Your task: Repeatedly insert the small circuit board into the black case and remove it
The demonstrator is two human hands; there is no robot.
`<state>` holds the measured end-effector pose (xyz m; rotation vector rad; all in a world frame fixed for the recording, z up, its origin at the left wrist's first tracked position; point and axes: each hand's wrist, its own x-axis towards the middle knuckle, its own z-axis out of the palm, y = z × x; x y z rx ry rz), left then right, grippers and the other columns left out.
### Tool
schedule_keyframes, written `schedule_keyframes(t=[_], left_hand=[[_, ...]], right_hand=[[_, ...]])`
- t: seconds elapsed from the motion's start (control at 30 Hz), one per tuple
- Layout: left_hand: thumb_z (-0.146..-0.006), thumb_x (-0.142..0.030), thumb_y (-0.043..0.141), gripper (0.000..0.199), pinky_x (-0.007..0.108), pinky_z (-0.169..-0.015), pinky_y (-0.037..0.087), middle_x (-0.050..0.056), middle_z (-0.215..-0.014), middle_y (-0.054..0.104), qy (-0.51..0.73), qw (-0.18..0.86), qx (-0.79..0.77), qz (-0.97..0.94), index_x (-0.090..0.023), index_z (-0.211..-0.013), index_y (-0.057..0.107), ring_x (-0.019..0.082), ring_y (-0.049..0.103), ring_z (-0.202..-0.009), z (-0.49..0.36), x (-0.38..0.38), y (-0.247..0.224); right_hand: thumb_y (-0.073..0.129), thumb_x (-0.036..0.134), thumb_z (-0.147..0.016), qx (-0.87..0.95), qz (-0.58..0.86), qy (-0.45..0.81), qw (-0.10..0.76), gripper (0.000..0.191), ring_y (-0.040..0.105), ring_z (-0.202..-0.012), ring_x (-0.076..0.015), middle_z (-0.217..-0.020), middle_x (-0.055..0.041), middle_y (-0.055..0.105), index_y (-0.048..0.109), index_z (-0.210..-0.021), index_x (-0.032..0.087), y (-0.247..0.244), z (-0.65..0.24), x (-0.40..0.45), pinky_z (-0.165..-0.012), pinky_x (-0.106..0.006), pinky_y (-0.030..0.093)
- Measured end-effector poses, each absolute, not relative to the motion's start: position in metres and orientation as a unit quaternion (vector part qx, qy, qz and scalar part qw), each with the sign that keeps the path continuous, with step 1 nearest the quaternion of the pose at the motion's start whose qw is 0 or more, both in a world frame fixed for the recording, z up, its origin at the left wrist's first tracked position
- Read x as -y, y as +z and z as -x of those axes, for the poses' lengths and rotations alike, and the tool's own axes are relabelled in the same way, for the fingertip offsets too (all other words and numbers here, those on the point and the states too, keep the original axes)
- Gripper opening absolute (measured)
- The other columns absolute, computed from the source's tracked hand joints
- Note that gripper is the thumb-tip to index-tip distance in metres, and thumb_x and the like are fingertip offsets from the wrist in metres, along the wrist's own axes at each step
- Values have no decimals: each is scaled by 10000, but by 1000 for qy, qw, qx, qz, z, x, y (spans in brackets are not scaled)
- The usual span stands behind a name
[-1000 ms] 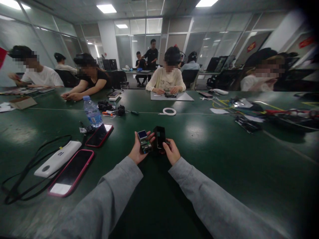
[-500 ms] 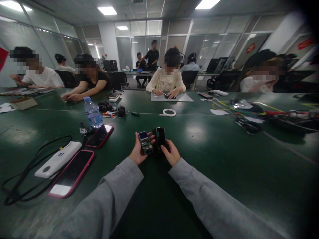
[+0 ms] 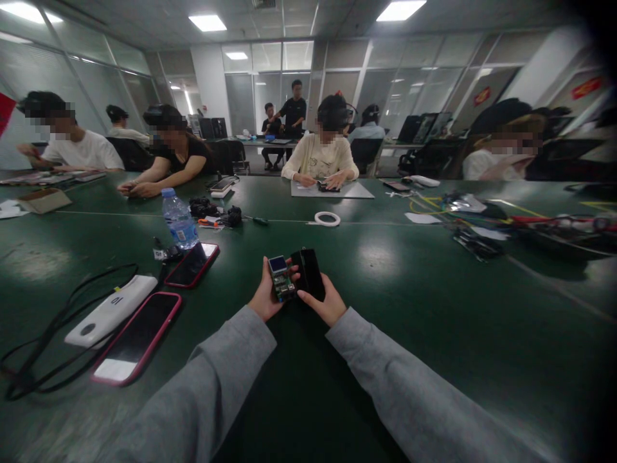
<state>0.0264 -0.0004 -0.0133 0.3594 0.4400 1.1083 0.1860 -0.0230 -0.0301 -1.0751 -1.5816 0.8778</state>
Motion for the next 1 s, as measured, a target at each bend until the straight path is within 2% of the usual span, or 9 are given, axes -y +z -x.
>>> schedule_keyframes(t=[0.17, 0.33, 0.6, 0.83, 1.0], left_hand=[[-765, -640, 430, 608, 304, -717, 504, 83, -934, 671, 512, 816, -212, -167, -165, -1118, 572, 185, 644, -814, -29, 0, -14], [-766, -633, 439, 596, 338, -799, 489, 90, -1015, 649, 521, 812, -213, -156, -165, -1110, 573, 195, 626, -891, -30, 1, -14], [-746, -611, 498, 547, 322, -750, 504, 110, -1043, 629, 504, 815, -243, -152, -135, -998, 594, 216, 612, -925, -27, 2, -10], [-750, -415, 617, 317, 325, -730, 505, 82, -996, 634, 519, 803, -255, -147, -170, -947, 577, 208, 624, -889, -30, 2, -10], [-747, -228, 634, 206, 297, -758, 503, 94, -1032, 628, 511, 799, -269, -166, -132, -923, 589, 190, 615, -914, -31, 4, -9]], right_hand=[[613, 410, -698, 639, 513, 258, 512, 553, 560, -942, -246, -1036, -112, 568, 441, -1145, 135, -37, -191, 20, -850, -419, 455], [573, 395, -698, 634, 559, 124, 520, 475, 519, -955, -256, -1021, -125, 532, 485, -1078, 123, -41, -199, 14, -840, -419, 442], [559, 388, -706, 642, 596, 65, 479, 433, 513, -906, -258, -969, -129, 532, 518, -1034, 109, -49, -207, 8, -806, -422, 444], [556, 390, -713, 656, 589, 47, 470, 434, 504, -915, -260, -977, -130, 540, 520, -1044, 112, -53, -207, 7, -807, -425, 434], [555, 388, -714, 658, 590, 47, 466, 423, 504, -910, -257, -971, -125, 544, 523, -1035, 113, -53, -206, 7, -805, -421, 435]])
